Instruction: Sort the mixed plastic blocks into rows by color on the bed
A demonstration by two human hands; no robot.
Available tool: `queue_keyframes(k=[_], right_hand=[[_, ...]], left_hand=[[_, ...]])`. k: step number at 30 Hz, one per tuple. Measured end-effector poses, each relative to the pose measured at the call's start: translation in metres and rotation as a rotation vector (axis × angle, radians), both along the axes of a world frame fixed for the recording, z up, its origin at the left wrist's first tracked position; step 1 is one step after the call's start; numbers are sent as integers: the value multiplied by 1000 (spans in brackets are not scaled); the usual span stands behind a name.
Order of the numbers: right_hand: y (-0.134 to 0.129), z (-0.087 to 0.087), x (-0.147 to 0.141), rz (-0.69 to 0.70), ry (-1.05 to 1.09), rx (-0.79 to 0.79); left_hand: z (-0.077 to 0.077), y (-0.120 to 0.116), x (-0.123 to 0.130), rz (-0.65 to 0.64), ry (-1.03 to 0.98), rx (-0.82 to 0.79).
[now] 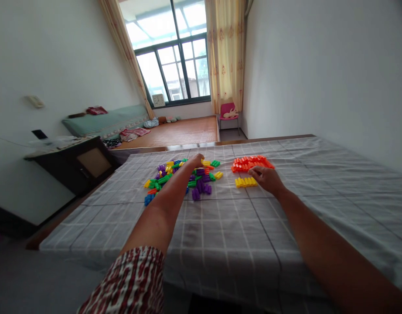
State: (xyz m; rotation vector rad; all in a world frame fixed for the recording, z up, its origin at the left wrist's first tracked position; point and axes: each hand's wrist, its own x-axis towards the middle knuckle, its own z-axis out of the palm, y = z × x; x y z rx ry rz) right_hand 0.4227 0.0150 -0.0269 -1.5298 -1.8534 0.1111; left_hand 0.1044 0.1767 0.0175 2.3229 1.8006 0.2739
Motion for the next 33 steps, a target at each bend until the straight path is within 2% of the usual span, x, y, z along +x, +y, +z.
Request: queue_keyframes(k=[4, 9, 13, 17, 21, 26, 33], right_hand=[[-3, 2, -1, -1, 16, 20], [-3, 3, -1, -17, 26, 23], [-3, 4, 0, -27, 20, 25], [-3, 4, 0, -9, 16, 17], [-4, 5, -1, -6, 10, 8], [-4, 4, -2, 0, 6, -4], [-4, 5, -2, -5, 0, 9]], left_hand=[[4, -6, 2, 4, -21, 64], [1, -4, 11, -82, 14, -58], [1, 4, 15, -73, 44, -135], [1, 7, 15, -12, 89, -182], [-3, 3, 12, 25, 112, -168], [-7, 2, 10, 10, 114, -142], [-8, 7, 1, 27, 80, -85]])
